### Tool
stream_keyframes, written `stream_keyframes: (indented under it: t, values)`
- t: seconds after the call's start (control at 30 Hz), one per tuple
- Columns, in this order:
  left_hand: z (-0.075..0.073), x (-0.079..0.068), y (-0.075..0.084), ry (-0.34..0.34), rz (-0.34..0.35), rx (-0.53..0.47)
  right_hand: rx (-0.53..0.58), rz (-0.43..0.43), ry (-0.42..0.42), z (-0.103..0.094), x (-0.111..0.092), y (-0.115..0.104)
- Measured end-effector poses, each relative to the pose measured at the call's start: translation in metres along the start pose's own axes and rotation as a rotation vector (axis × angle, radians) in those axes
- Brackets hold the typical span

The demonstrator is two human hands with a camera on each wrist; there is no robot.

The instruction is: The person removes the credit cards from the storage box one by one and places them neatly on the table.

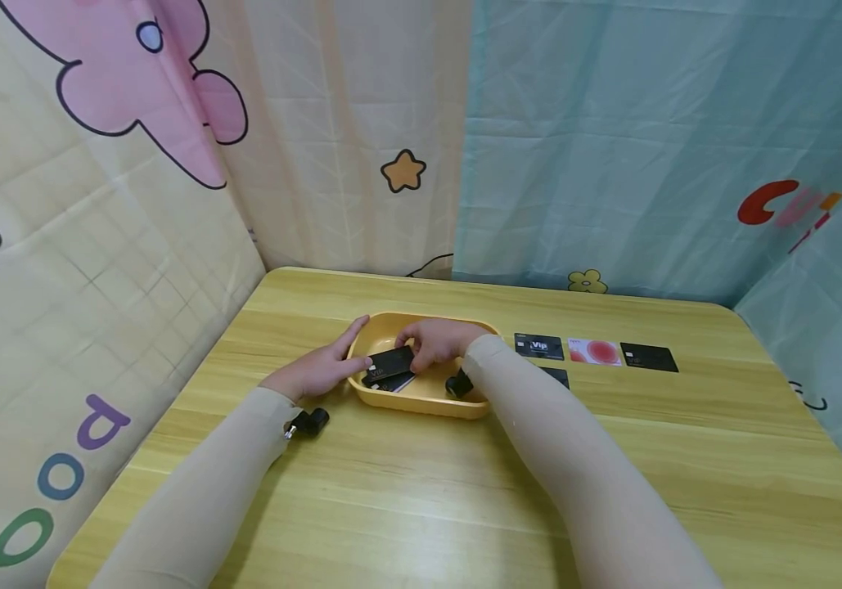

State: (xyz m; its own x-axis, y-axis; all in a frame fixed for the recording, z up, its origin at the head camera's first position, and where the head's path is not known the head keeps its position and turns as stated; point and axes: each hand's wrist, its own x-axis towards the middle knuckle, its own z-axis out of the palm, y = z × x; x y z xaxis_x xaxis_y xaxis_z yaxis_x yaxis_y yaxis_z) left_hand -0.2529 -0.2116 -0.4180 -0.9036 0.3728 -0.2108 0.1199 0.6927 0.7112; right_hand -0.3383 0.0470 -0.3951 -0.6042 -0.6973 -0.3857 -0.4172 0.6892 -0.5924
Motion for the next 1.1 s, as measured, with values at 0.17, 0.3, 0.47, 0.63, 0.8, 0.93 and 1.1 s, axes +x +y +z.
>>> stream_keyframes:
  t: [0.17, 0.3, 0.47, 0.63, 0.8, 0.93, 1.1]
  values:
    - [0.000, 0.000, 0.000, 0.000, 0.009, 0.019, -0.077, -0.012, 0.044, -0.001, 0.001, -0.002]
    - [0.001, 0.000, 0.001, -0.008, 0.010, 0.012, -0.114, -0.031, 0.073, -0.003, -0.001, -0.004]
    - [0.000, 0.001, 0.000, 0.000, 0.011, 0.010, -0.121, -0.033, 0.110, -0.011, -0.010, -0.007]
    - [-0.001, 0.001, 0.000, 0.000, 0.011, 0.004, -0.105, -0.029, 0.143, -0.022, -0.022, -0.007]
    - [-0.001, 0.001, 0.001, -0.003, 0.013, 0.004, -0.095, -0.044, 0.171, -0.034, -0.037, -0.002]
    - [-0.001, 0.002, 0.000, -0.005, 0.022, 0.019, -0.007, -0.037, 0.180, -0.043, -0.053, 0.001]
    - [-0.001, 0.003, -0.002, -0.002, 0.037, 0.028, 0.013, -0.025, 0.224, -0.053, -0.074, 0.005]
